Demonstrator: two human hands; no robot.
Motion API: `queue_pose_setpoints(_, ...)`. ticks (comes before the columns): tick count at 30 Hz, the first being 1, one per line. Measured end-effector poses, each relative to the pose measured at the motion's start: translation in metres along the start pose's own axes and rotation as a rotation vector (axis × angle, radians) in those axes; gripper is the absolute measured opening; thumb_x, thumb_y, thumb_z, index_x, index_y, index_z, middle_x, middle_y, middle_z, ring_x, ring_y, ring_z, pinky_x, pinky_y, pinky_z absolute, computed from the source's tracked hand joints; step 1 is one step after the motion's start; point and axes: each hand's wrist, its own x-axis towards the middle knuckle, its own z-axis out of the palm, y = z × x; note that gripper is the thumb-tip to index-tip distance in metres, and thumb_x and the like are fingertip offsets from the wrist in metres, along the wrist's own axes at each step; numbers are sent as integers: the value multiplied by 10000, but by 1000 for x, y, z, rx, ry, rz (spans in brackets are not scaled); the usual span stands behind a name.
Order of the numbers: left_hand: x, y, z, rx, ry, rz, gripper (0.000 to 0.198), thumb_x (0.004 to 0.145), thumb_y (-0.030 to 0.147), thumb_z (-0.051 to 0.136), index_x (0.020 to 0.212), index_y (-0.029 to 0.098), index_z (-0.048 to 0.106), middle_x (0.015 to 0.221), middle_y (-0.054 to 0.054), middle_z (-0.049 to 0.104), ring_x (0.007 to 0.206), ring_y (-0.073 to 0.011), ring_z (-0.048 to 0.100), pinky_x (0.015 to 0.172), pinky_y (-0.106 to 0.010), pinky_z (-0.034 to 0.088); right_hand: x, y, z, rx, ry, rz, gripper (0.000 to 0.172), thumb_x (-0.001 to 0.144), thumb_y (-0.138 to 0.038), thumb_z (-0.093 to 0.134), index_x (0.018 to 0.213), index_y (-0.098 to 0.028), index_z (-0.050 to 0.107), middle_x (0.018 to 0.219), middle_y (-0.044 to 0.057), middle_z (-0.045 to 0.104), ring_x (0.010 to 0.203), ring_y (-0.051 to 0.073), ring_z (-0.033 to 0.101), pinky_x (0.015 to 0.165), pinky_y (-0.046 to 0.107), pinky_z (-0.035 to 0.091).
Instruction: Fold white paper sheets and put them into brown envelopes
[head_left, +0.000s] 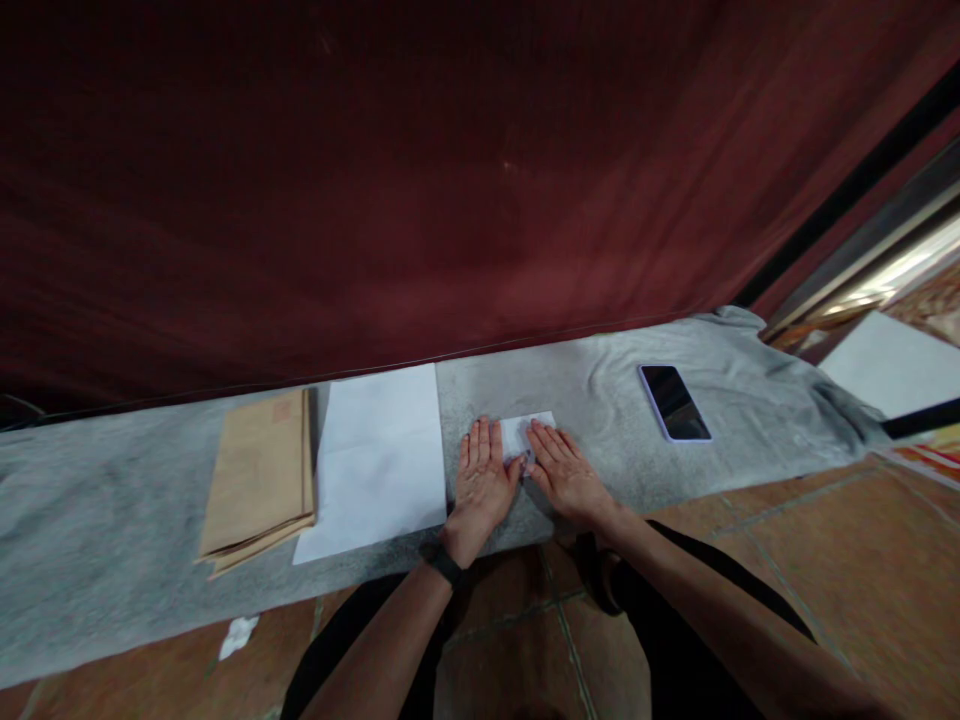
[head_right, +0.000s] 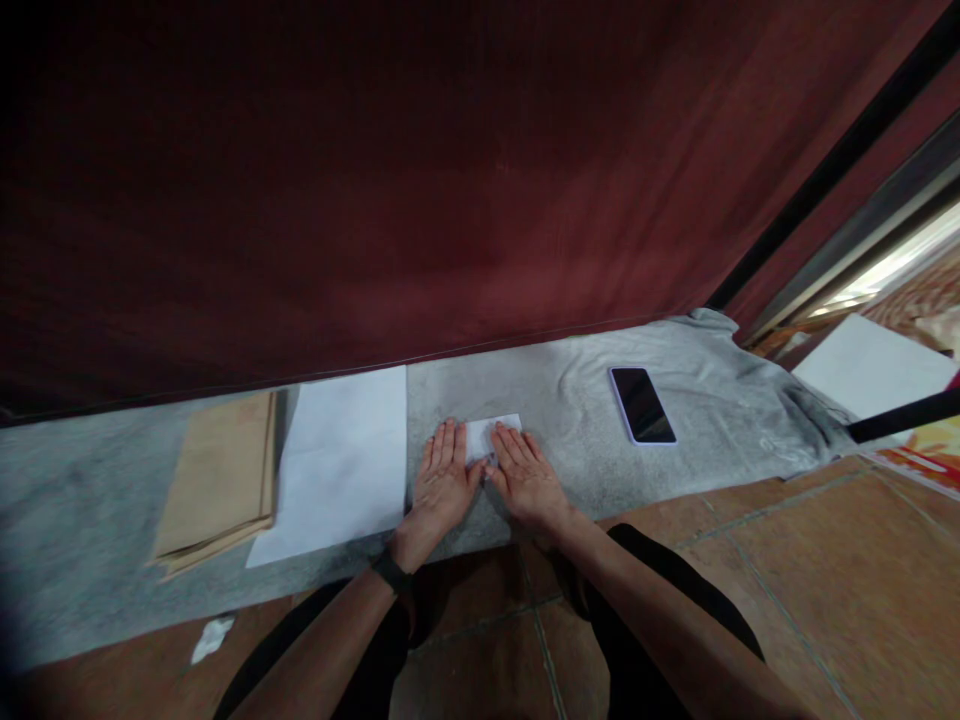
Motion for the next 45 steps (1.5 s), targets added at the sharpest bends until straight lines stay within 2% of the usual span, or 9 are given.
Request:
queue_pose_setpoints(7,10,-1,-15,-81,-41,11,570,1041,369,297,1514,68,395,1594,-177,371,1499,-271,320,1245,-487,245,-16,-17,-1,-1,43,-60,552,1029,-352,425,1501,-65,425,1530,184,470,1427,278,436,1195,479,351)
queue_pose_setpoints(13,24,16,-26,-307,-183,446,517,1072,370,218,1460,171,495,1556,-58,464,1476,-151,361,1247,-370,264,-29,-31,-7,36,-16,-161,457,1014,-347,484,1365,-67,570,1380,186,619,1348,281,518,1154,459,414)
queue_pose_setpoints(16,28,23,-24,-325,-241,505,510,1076,375,219,1451,187,509,1559,-41,461,1482,-137,345,1256,-364,232,-30,-35,-10,55,6,-174,432,1008,-347,504,1336,-78,588,1361,195,625,1325,291,536,1123,468,443)
queue_pose_setpoints(20,36,24,-18,-302,-256,485,512,1078,386,215,1491,202,455,1601,-22,389,1503,-127,295,1261,-366,212,-28,-37,-13,109,-2,-186,456,1002,-383,514,1335,-79,584,1367,193,618,1339,304,519,1130,496,435)
queue_pose_setpoints(23,42,24,-12,-262,-218,445,518,1079,386,203,1513,206,421,1625,-15,337,1516,-131,264,1264,-381,200,-26,-39,-15,131,-25,-174,489,1001,-399,508,1365,-77,562,1399,194,594,1383,305,474,1157,508,407)
queue_pose_setpoints(31,52,27,0,-195,-122,356,553,1071,415,172,1534,207,391,1595,-27,399,1504,-142,299,1252,-390,239,-24,-36,-21,164,-99,-191,516,1016,-376,484,1457,-108,485,1447,169,567,1410,264,453,1200,492,365)
queue_pose_setpoints(34,51,23,-2,-165,-118,312,574,1067,429,171,1544,181,370,1606,-48,379,1512,-161,284,1253,-401,232,-24,-30,-21,156,-116,-188,477,1022,-330,467,1463,-150,490,1457,129,568,1413,247,454,1213,473,345)
queue_pose_setpoints(38,42,13,-6,-107,-110,257,611,1058,464,200,1554,136,339,1623,-90,336,1526,-201,251,1254,-433,226,-27,-18,-17,76,-94,-111,497,1027,-299,437,1485,-111,465,1497,155,522,1424,253,444,1221,460,323)
queue_pose_setpoints(45,26,-8,-5,-19,-63,147,656,1047,487,231,1560,86,311,1634,-124,298,1537,-226,218,1264,-440,195,-29,0,-9,-7,-31,-18,588,1039,-355,403,1566,-110,317,1593,155,372,1451,279,404,1217,490,298)
